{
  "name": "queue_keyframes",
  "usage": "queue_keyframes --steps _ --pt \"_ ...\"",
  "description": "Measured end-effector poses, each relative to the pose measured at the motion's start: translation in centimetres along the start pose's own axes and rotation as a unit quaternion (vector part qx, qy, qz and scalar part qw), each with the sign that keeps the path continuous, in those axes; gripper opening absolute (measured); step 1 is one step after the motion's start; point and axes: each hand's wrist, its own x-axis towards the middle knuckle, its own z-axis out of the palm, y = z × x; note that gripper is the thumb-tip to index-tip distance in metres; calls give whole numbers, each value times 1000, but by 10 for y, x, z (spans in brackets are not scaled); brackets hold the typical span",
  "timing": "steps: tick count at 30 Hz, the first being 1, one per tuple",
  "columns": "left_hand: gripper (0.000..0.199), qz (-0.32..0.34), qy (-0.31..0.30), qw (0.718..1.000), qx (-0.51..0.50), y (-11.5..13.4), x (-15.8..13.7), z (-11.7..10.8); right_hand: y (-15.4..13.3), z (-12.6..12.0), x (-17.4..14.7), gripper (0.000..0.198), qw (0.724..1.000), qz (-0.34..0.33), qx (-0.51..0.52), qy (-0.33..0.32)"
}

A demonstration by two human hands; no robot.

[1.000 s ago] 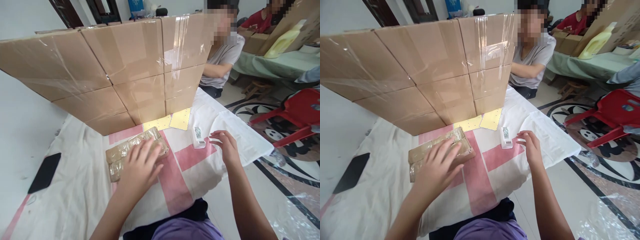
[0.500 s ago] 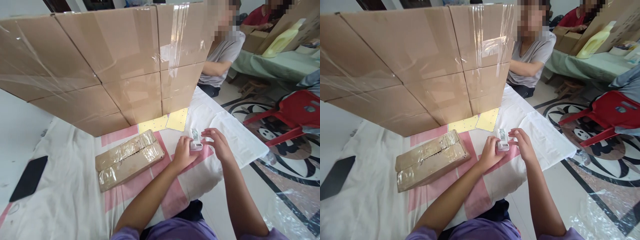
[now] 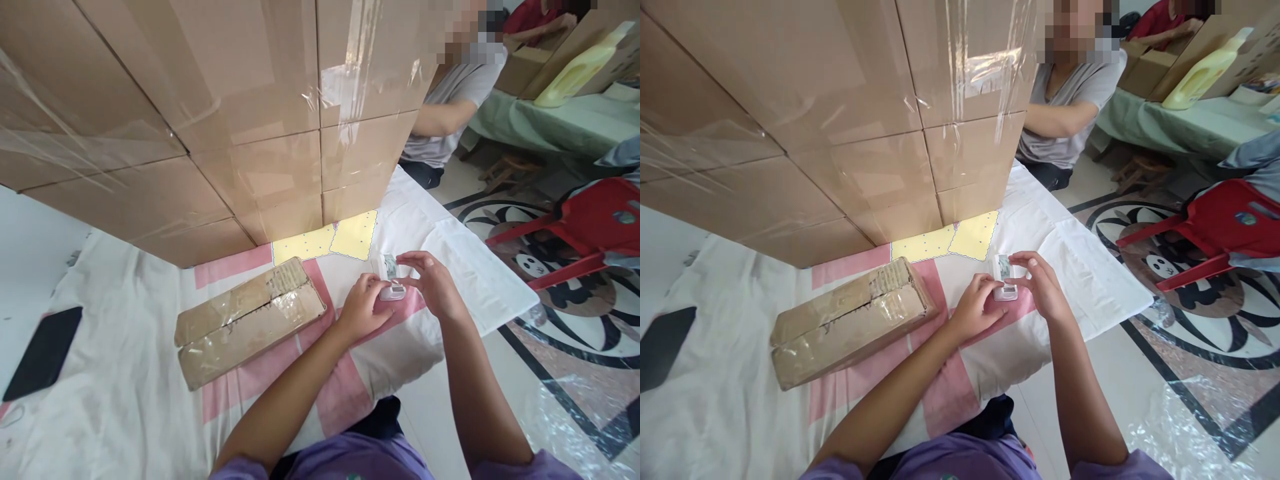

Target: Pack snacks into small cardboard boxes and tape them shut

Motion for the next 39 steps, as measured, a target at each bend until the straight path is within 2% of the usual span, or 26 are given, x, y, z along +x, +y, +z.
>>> queue_keyframes --steps 6,12,15,19,25,31,39 --pt "49 -22 1 1000 -12 2 1 -1 -11 7 -1 36 998 54 38 10" --pt "27 -68 41 997 -10 5 5 5 -22 10 1 40 994 78 57 46" --pt "22 -65 45 997 11 6 7 8 -23 12 -1 44 992 86 55 73" --pt "21 -65 47 997 17 6 7 8 -25 14 -4 48 992 82 46 85" --pt "21 -56 40 997 20 6 5 7 -36 12 -5 41 994 46 30 93" --pt "19 -58 36 997 30 7 6 6 -29 17 -19 36 994 66 14 82" --pt "20 -66 43 996 34 11 5 5 -28 32 -39 32 992 69 3 107"
